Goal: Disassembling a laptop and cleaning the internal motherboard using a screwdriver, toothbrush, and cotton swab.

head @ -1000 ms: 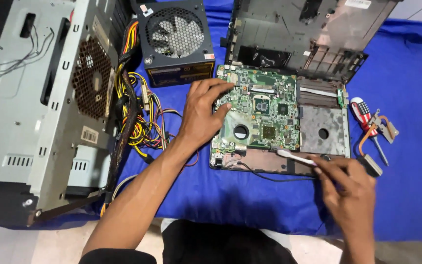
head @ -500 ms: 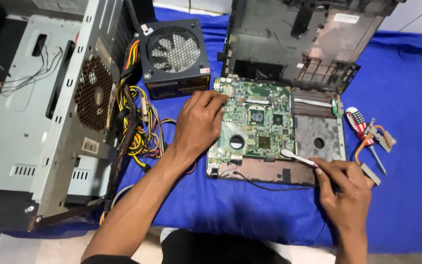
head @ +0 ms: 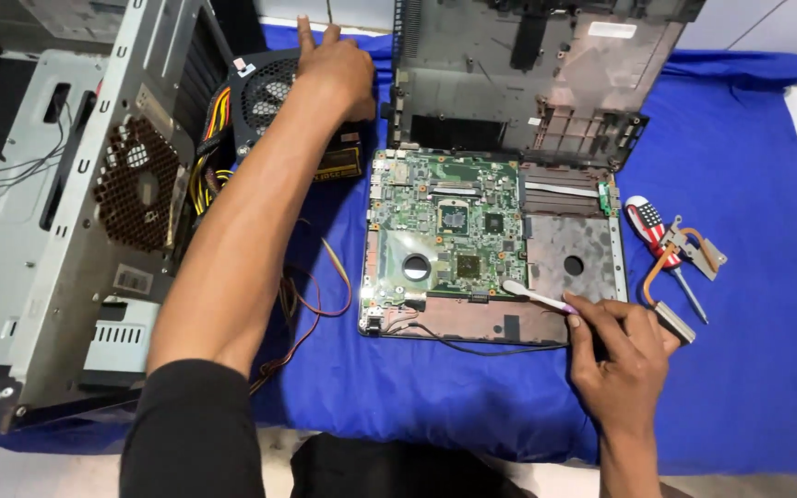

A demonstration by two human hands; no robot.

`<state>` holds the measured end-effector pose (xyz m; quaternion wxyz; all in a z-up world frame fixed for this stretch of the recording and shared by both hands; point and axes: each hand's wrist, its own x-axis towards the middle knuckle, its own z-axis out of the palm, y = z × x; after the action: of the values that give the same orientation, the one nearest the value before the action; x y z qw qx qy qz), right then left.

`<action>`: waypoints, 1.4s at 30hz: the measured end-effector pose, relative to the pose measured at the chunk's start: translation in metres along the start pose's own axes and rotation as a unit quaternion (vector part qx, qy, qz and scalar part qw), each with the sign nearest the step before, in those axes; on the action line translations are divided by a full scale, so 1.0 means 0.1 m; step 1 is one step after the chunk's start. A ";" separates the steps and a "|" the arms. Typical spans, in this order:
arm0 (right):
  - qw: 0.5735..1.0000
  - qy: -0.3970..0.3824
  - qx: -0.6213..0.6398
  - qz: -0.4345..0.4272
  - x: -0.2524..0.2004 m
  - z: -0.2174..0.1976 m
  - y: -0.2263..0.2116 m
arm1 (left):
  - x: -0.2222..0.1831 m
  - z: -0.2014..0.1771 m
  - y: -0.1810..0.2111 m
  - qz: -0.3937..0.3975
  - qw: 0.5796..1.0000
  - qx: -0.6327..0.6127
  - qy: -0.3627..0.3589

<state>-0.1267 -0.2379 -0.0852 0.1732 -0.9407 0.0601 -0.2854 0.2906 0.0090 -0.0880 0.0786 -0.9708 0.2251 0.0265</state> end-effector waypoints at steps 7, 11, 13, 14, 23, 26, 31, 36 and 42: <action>1.000 -0.004 0.002 0.002 0.02 -0.02 -0.02 | 0.30 0.07 0.03 -0.033 0.998 -0.046 -0.018; 1.000 -0.001 -0.005 0.003 0.03 0.00 0.00 | 0.25 0.05 0.09 -0.051 0.998 -0.030 0.020; 1.000 -0.001 -0.007 0.005 0.02 0.00 0.00 | 0.22 0.05 0.10 -0.050 0.998 -0.025 0.027; 1.000 -0.001 -0.007 0.001 0.01 0.00 0.01 | 0.21 0.04 0.10 -0.048 0.998 -0.036 0.034; 1.000 0.000 -0.012 0.009 0.01 0.01 0.00 | 0.18 -0.01 0.09 -0.029 0.999 -0.035 0.009; 1.000 0.001 -0.018 0.008 0.00 0.02 0.02 | 0.21 0.03 0.10 -0.030 0.999 -0.035 0.020; 1.000 0.007 -0.027 0.001 0.00 0.02 0.02 | 0.23 0.07 0.12 -0.031 0.999 -0.020 0.028; 1.000 0.006 -0.018 0.002 0.01 0.01 -0.01 | 0.35 0.15 0.10 -0.031 0.999 0.014 0.013; 1.000 0.005 -0.011 0.004 0.01 0.00 -0.01 | 0.14 -0.08 0.09 -0.025 0.998 -0.050 -0.004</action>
<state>-0.1263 -0.2373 -0.0842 0.1639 -0.9409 0.0675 -0.2886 0.2993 -0.0062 -0.0828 0.0313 -0.9788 0.1984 0.0398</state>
